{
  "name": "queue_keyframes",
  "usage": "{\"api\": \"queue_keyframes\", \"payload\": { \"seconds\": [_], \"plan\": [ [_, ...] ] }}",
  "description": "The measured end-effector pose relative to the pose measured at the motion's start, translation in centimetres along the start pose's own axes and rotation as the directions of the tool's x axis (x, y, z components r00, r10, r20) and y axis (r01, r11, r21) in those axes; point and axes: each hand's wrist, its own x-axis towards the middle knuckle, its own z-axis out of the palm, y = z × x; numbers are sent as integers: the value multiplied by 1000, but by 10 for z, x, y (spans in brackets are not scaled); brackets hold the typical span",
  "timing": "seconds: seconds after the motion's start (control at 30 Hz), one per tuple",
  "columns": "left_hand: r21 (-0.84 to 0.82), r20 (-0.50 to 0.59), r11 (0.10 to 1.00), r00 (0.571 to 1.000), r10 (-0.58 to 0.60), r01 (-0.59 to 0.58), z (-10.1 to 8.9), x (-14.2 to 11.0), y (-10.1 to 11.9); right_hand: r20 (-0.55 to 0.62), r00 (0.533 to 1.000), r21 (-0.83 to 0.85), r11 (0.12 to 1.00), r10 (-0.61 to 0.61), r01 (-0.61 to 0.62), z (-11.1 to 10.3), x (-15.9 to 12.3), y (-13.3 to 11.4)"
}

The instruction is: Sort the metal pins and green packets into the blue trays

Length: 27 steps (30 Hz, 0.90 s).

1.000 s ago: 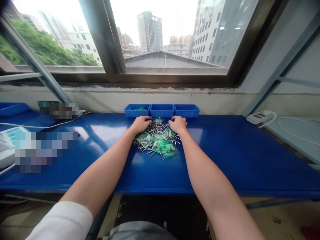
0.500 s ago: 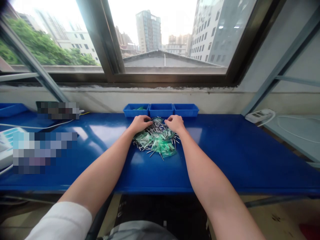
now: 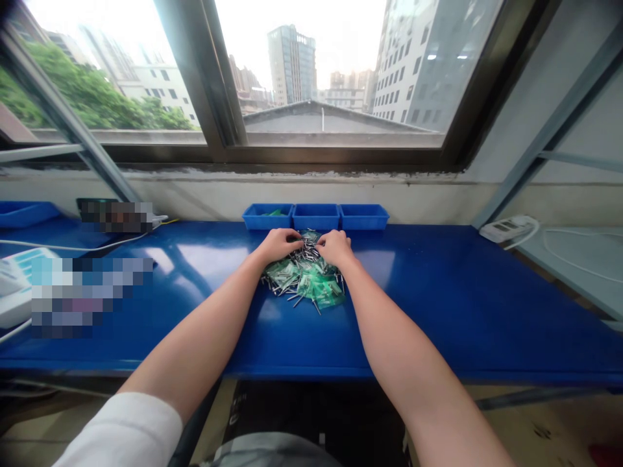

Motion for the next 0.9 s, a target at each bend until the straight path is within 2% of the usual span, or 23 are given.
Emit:
{"api": "queue_keyframes", "payload": {
  "seconds": [0.17, 0.3, 0.47, 0.57, 0.7, 0.77, 0.9],
  "plan": [
    [-43, -1, 997, 998, 63, -63, -2, -1, 4, -69, 996, 156, 986, -52, 62, -6, 0, -2],
    [-52, -42, 995, 995, 88, -90, -4, -3, 12, -160, 987, 383, 921, -9, 70, -11, -1, -3],
    [-70, -11, 980, 983, 185, -185, -4, -3, 27, -91, 995, 707, 706, 33, 41, -9, 1, -2],
    [-54, -23, 981, 983, 183, -184, -3, -2, 31, -31, 998, 810, 586, 61, -11, -9, 2, -3],
    [-30, -59, 983, 982, 180, -182, -2, -1, 31, -10, 999, 889, 457, 34, -7, -9, 2, -3],
    [-18, -60, 984, 982, 178, -179, -1, 0, 29, -12, 999, 887, 462, 32, -4, -9, 3, -2],
    [27, -78, 989, 986, 147, -145, -1, 1, 26, -117, 993, 818, 568, 21, 85, -9, 2, 0]
  ]
}}
